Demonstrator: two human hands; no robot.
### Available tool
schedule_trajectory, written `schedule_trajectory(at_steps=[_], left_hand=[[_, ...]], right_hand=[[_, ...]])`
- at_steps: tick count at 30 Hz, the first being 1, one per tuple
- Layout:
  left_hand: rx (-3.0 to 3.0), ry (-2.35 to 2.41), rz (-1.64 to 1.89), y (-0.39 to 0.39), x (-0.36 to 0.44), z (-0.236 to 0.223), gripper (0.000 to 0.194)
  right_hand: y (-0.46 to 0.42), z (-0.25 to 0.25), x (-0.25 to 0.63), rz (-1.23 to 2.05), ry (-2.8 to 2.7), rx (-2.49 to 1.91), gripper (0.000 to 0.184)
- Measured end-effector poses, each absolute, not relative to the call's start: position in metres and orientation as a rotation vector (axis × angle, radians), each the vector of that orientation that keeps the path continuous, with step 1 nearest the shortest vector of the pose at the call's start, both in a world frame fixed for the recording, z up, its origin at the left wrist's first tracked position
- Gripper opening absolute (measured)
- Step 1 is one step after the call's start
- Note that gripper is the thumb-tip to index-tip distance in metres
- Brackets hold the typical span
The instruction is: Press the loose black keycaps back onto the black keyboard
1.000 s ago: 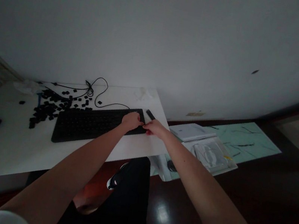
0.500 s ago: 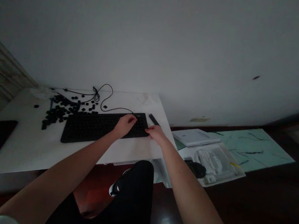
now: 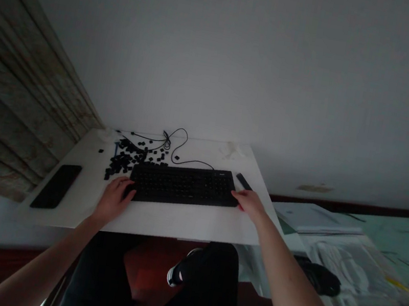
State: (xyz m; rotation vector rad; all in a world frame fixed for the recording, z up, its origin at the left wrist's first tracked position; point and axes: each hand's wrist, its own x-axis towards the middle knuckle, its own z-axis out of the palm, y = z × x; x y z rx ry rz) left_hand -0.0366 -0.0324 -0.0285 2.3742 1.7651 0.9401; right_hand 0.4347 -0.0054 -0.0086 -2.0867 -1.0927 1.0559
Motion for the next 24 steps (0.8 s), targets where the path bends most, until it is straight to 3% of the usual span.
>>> schedule_trajectory(at_steps=[6, 13, 19, 24], left_hand=[[2.232, 1.768, 0.880, -0.030, -0.038, -0.032, 0.039], [2.173, 1.719, 0.911, -0.031, -0.040, -0.034, 0.041], [2.144, 1.719, 0.925, -0.029, -0.042, -0.035, 0.040], [2.002, 1.813, 1.085, -0.026, -0.045, -0.034, 0.028]], right_hand=[[-0.006, -0.024, 0.436, 0.873, -1.216, -2.169, 0.033], [-0.003, -0.026, 0.436, 0.682, -1.368, -2.334, 0.035], [0.018, -0.010, 0.386, -0.002, -1.570, -2.222, 0.039], [0.049, 0.011, 0.277, 0.271, -1.883, -1.844, 0.022]])
